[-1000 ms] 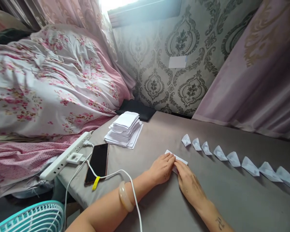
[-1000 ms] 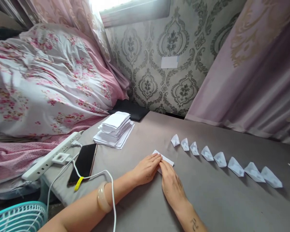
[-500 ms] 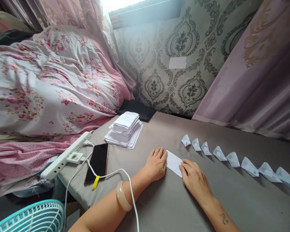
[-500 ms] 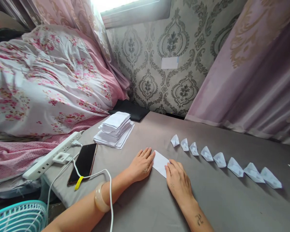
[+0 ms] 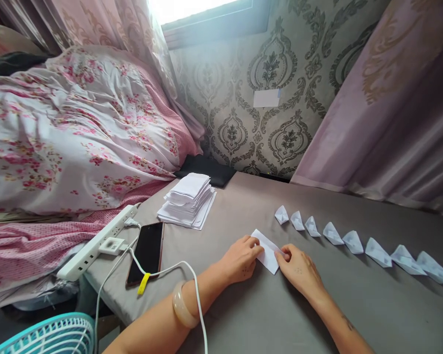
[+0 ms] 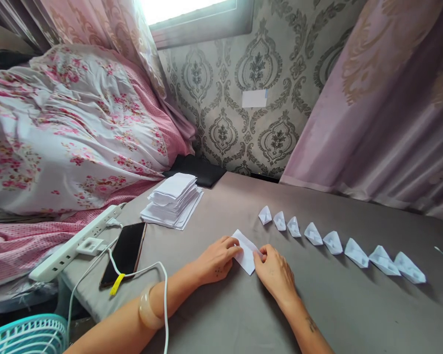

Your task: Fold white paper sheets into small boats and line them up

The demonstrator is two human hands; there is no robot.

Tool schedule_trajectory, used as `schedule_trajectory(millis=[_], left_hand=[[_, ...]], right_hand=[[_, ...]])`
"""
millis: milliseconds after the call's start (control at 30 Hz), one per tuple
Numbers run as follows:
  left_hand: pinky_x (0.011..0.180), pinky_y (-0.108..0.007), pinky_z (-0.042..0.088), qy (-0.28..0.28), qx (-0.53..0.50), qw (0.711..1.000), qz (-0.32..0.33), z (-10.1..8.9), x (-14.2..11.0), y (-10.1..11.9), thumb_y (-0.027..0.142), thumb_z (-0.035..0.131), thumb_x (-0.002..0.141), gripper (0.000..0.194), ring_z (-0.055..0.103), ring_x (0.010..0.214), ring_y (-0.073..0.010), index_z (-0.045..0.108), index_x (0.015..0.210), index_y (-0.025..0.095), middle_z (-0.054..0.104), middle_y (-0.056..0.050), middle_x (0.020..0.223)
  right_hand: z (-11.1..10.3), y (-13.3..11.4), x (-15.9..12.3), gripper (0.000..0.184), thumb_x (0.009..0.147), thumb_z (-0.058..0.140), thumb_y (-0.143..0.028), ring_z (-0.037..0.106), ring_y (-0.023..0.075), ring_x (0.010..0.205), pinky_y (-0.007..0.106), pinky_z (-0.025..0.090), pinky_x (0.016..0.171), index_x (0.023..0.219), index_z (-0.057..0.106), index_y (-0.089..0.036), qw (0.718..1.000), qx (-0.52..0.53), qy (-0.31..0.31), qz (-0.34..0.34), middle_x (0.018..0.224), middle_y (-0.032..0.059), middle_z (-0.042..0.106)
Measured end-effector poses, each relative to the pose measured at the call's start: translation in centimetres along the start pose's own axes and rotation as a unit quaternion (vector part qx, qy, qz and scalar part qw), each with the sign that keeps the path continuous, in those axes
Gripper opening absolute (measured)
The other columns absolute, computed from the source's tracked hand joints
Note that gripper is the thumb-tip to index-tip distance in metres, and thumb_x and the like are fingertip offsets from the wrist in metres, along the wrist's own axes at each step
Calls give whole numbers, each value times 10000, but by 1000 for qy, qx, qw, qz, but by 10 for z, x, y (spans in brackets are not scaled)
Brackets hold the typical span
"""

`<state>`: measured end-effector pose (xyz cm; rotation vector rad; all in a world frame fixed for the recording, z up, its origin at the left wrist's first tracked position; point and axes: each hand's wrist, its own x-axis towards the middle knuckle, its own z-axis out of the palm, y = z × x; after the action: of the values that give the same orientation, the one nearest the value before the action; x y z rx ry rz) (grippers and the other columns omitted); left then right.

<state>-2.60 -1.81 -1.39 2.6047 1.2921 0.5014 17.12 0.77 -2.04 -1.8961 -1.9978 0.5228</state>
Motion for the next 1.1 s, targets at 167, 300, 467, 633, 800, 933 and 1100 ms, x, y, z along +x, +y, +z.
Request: schedule_trajectory(millis=[167,300,467,633,800,933,1100], left_hand=[[923,-317,435,-1,-8,1000,14,-1,-1,-3,35,403,739,464,460,1101,-215,473,1169,195,503,-103,1207],[979,-384,403,22,-1,1000,9,-2,-1,-5,36,456,691,542,430,1153,-244,451,1209,195,473,-113,1273],[885,-350,448,24,17,1000,-8,-4,0,-5,70,363,834,321,494,994,-216,531,1080,191,562,-101,1110],[818,-350,469,-28,43,999,-17,-5,-1,1,121,354,884,225,533,950,-225,534,996,196,592,-97,987],[854,-349,464,-45,53,998,-7,-3,-3,3,130,387,871,167,529,992,-224,532,931,188,585,-97,1009],[788,-332,473,-24,58,997,-36,-4,-5,3,172,389,892,166,519,941,-221,555,902,180,563,-99,1024],[752,-328,462,-10,45,996,-75,-4,-5,3,197,377,910,202,514,862,-208,577,894,172,561,-93,955]], right_hand=[[-2,-2,-1,304,755,499,-434,539,149,513,241,350,486,586,584,-196,991,117,-50,39,555,26,622],[-8,-12,-8,324,778,477,-420,345,61,336,190,212,353,570,528,-176,940,285,-129,135,450,-24,523],[-13,-20,-16,215,793,499,-307,345,15,325,138,161,296,641,514,-156,889,389,-156,182,615,21,646],[-9,-20,-20,161,801,490,-258,475,48,351,133,201,265,666,471,-171,879,387,-187,207,616,44,680],[-14,-15,-21,203,796,499,-341,428,61,354,168,211,305,671,476,-184,917,290,-224,157,558,14,642],[-26,-8,-24,350,695,638,-483,577,142,683,234,444,572,900,589,-203,981,128,-140,-42,814,23,640],[-21,-4,-19,582,674,689,-364,461,249,1131,385,395,950,1206,488,-244,987,50,2,-154,1196,81,459]])
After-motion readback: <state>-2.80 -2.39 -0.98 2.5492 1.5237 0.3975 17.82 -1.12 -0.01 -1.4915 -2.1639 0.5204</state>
